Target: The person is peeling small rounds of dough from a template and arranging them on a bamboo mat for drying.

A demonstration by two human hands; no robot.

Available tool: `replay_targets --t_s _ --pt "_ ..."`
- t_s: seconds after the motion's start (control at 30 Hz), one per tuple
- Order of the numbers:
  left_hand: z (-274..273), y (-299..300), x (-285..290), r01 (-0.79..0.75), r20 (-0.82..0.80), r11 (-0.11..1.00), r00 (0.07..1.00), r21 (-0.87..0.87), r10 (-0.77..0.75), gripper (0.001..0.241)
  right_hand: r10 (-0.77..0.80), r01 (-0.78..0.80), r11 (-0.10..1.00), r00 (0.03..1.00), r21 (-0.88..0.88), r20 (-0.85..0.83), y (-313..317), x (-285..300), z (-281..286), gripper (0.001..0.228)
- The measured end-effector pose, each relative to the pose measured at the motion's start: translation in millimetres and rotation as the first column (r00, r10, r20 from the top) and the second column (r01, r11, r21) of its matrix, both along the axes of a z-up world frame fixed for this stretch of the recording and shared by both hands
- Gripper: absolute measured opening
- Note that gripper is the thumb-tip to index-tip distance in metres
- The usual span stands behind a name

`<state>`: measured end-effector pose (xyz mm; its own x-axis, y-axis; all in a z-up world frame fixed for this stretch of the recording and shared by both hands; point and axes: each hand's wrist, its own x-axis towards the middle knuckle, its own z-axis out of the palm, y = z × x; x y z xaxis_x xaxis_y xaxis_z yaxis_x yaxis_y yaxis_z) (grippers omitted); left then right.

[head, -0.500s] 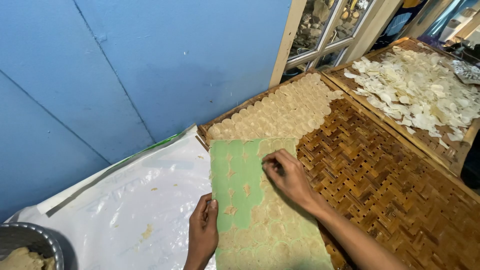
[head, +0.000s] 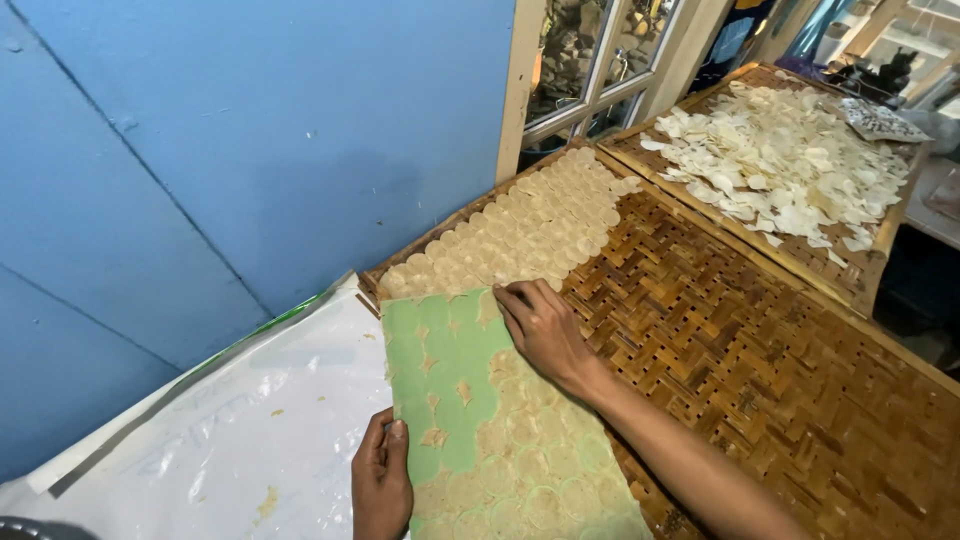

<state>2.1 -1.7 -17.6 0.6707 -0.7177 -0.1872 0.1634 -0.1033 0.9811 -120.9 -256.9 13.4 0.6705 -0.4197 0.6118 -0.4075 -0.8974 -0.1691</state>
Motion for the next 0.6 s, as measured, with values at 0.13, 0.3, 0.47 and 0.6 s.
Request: replay_targets --t_s 0.13,0.3,0.47,0.6 --pt "6 -1 -1 -0.009 0.017 0.999 1.000 0.036 0.008 0.033 0.006 -0.002 0.998 0.998 -0.063 0.060 -8 5 -3 0.022" --pt "1 -1 -1 -0.017 0.023 0.999 1.000 0.029 0.016 0.031 -0.044 0.032 0.979 0.998 0.203 0.051 -6 10 12 0.009" --pt "2 -1 -1 -0.016 0.022 0.999 1.000 0.030 0.015 0.032 0.029 -0.040 0.979 0.998 0.200 0.054 1 5 13 0.007" --pt "5 -1 -2 -0.010 0.001 1.000 1.000 0.002 0.010 0.032 0.086 -0.091 0.985 0.996 0.149 0.038 8 0 2 0.012"
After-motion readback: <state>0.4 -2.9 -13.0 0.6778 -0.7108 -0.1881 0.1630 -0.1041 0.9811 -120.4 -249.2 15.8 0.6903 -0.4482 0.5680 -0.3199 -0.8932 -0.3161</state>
